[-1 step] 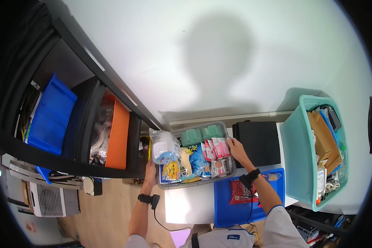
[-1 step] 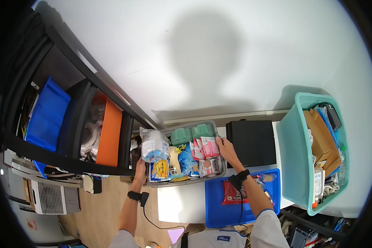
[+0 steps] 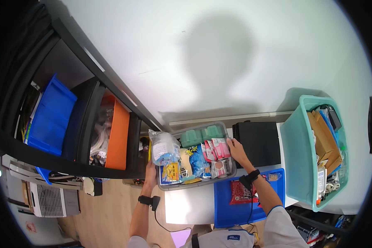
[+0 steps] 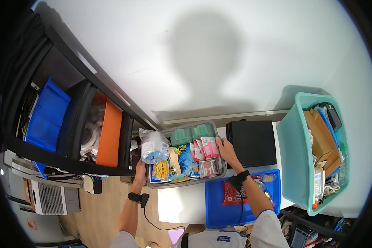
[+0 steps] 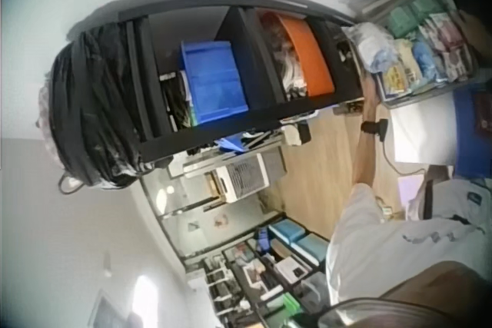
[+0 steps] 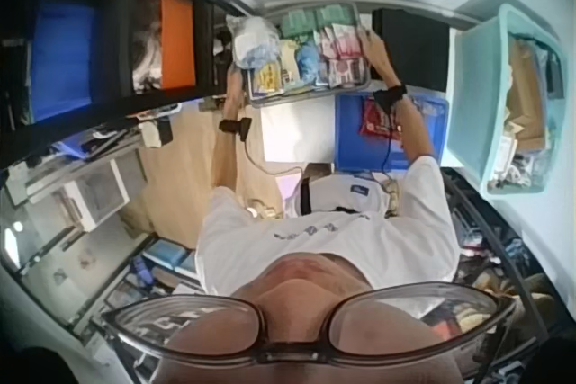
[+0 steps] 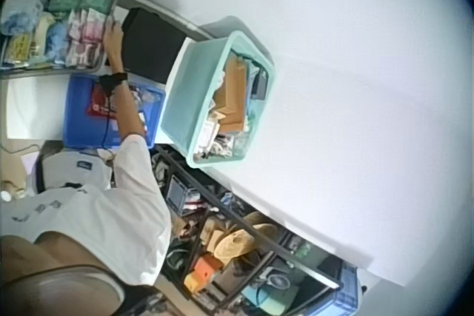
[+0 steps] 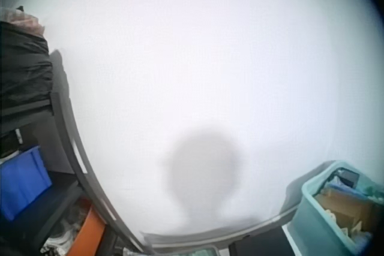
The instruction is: Sort and organize various small household items into bins and onto shelves.
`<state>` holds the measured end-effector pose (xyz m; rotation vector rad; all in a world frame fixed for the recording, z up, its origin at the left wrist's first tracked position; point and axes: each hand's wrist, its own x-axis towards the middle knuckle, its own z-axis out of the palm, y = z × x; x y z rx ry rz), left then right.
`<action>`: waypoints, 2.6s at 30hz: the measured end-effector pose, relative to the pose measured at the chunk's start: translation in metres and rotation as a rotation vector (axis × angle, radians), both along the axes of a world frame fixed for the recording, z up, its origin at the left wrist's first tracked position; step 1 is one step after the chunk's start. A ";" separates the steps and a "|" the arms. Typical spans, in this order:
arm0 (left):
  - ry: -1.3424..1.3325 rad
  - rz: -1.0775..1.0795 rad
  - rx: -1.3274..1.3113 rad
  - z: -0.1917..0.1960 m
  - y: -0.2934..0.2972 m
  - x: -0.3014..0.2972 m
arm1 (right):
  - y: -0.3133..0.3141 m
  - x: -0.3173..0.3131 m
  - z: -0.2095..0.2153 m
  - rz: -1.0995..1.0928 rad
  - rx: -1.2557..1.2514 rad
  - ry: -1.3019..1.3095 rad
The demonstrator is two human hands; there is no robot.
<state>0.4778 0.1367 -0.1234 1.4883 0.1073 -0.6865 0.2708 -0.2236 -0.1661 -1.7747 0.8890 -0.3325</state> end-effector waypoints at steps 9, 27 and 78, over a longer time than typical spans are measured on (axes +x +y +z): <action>-0.099 -0.011 0.163 -0.002 0.062 -0.016 | 0.027 -0.010 0.024 -0.069 -0.024 -0.136; -0.047 -0.087 -0.065 0.121 0.114 -0.125 | 0.117 -0.198 0.201 -0.249 0.013 -0.038; 0.223 -2.515 -0.009 0.111 -0.136 -0.788 | 0.664 -0.668 0.168 -2.503 0.132 -0.022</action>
